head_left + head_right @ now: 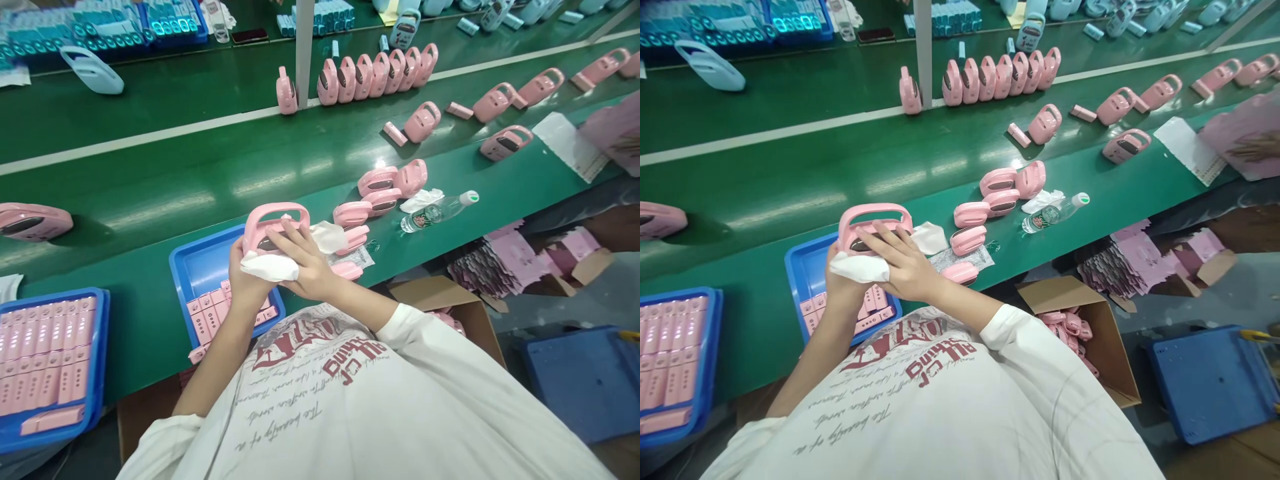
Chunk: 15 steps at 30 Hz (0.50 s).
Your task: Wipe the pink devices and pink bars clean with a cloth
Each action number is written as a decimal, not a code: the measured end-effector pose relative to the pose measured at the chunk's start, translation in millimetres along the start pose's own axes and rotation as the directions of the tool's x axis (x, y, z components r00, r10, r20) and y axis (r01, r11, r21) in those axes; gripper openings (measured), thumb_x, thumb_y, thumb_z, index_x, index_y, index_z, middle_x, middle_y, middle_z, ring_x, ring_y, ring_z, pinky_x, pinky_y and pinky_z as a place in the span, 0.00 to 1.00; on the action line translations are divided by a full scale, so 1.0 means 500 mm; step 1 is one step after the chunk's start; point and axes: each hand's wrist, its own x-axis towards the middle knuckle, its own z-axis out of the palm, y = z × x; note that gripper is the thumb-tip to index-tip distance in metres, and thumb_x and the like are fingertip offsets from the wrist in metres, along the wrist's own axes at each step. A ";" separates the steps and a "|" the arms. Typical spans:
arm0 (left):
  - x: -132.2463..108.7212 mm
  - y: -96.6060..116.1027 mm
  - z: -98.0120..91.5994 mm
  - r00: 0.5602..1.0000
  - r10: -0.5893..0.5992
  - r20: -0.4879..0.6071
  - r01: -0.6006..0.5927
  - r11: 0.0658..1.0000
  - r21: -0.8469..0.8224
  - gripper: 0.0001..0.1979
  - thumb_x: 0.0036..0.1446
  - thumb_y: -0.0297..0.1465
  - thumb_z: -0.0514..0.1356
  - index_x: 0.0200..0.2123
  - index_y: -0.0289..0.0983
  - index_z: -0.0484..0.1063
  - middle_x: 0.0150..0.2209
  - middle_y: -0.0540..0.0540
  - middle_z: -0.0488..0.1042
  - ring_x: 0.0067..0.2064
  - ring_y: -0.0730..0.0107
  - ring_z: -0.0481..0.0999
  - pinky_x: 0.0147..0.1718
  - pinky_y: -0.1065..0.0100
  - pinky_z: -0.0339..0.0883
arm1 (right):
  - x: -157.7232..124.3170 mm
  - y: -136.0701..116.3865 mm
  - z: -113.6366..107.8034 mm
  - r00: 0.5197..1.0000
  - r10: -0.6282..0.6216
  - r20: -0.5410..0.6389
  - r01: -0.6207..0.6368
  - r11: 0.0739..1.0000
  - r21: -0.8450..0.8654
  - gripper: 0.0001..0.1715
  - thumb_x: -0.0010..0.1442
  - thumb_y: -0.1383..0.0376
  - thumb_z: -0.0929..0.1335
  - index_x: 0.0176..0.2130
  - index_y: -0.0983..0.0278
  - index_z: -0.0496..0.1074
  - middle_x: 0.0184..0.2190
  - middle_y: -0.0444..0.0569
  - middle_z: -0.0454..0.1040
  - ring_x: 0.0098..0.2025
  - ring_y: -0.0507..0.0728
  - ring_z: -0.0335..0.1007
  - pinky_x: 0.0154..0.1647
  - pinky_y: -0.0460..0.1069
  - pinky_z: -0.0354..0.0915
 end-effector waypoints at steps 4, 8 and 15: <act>-0.020 0.046 -0.010 1.000 0.010 -0.024 -0.013 0.989 -0.148 0.40 0.25 0.34 0.75 0.46 0.38 0.65 0.44 0.44 0.74 0.44 0.59 0.76 0.42 0.60 0.71 | -0.011 0.048 -0.044 0.878 0.274 -0.393 -0.246 0.962 0.122 0.31 0.65 0.48 0.52 0.50 0.66 0.68 0.45 0.59 0.72 0.49 0.60 0.69 0.50 0.55 0.66; -0.047 0.087 -0.024 0.998 0.058 0.015 -0.051 0.958 -0.283 0.37 0.31 0.32 0.74 0.49 0.41 0.66 0.45 0.45 0.75 0.44 0.59 0.76 0.40 0.60 0.73 | -0.023 0.112 -0.107 0.705 0.655 -0.272 -0.655 0.748 0.102 0.33 0.62 0.43 0.56 0.29 0.65 0.71 0.22 0.48 0.67 0.29 0.56 0.68 0.34 0.53 0.67; -0.071 0.125 -0.036 0.997 0.081 -0.012 -0.081 0.958 -0.275 0.37 0.33 0.36 0.74 0.50 0.45 0.68 0.45 0.46 0.75 0.44 0.53 0.75 0.39 0.54 0.75 | -0.012 0.129 -0.151 0.512 0.853 -0.096 -0.628 0.448 0.636 0.28 0.56 0.41 0.63 0.34 0.63 0.70 0.27 0.47 0.71 0.35 0.56 0.72 0.34 0.50 0.69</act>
